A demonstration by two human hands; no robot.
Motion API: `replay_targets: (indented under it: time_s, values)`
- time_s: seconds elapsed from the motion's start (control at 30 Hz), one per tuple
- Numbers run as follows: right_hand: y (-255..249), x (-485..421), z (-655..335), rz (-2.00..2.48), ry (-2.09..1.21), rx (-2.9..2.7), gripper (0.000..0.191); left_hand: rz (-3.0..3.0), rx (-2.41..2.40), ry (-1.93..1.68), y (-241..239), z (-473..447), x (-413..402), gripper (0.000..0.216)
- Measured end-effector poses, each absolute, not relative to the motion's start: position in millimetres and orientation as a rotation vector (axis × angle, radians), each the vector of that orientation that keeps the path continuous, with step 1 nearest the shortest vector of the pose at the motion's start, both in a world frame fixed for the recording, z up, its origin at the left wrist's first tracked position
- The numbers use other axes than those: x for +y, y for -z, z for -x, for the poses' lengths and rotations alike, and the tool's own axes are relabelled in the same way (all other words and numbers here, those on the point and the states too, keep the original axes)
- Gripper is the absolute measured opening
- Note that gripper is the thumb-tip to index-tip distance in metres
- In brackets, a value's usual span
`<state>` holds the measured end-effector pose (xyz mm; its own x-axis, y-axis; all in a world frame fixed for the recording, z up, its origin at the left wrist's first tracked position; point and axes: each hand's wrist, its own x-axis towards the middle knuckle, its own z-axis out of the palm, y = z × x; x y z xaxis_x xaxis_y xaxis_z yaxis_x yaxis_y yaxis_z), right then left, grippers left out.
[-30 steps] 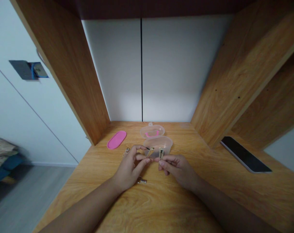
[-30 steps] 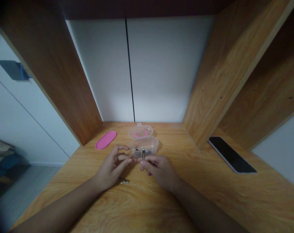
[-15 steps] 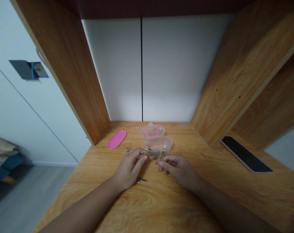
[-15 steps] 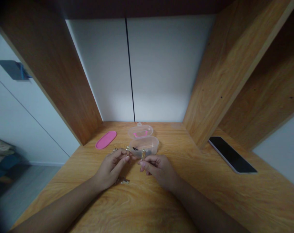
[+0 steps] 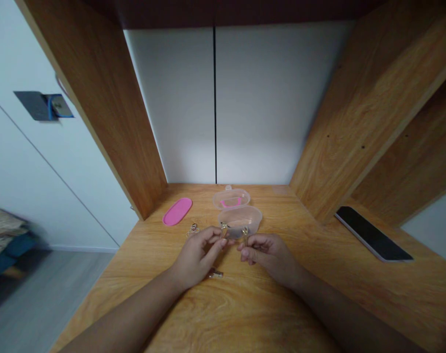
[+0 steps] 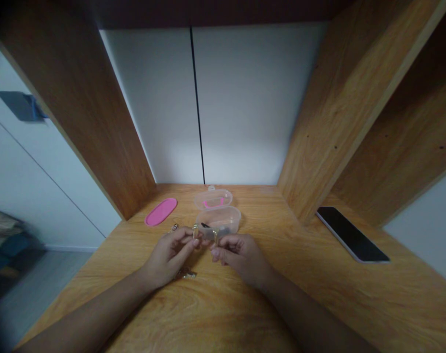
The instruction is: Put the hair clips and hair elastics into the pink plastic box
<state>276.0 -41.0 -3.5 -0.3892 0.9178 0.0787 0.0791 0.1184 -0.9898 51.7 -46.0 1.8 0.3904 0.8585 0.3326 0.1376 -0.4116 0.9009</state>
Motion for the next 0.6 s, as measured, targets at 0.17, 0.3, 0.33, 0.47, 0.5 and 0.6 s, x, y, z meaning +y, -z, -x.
replay_targets:
  time_s: [0.17, 0.3, 0.33, 0.47, 0.5, 0.6]
  values:
    - [5.7, -41.1, -274.6, 0.999, -1.401, -1.563, 0.040, -1.690, 0.851, -1.058, -0.6, -53.1, -44.7, 0.016]
    - [4.4, -41.5, -274.6, 1.010, -1.425, -1.542, 0.041, -1.624, 0.904, -1.049, 0.1, -53.7, -43.4, 0.023]
    - [3.9, -41.5, -274.5, 1.012, -1.430, -1.539, 0.042, -1.624, 0.914, -1.049, 0.0, -53.7, -43.2, 0.024]
    - [3.0, -41.1, -274.0, 1.023, -1.436, -1.535, 0.043, -1.625, 0.927, -1.040, -1.4, -53.3, -43.1, 0.025]
    - [3.1, -41.1, -274.0, 1.026, -1.436, -1.534, 0.044, -1.627, 0.930, -1.039, -1.7, -53.2, -43.1, 0.025]
    - [3.4, -41.9, -274.5, 1.034, -1.436, -1.541, 0.043, -1.631, 0.940, -1.038, -1.8, -53.1, -42.9, 0.025]
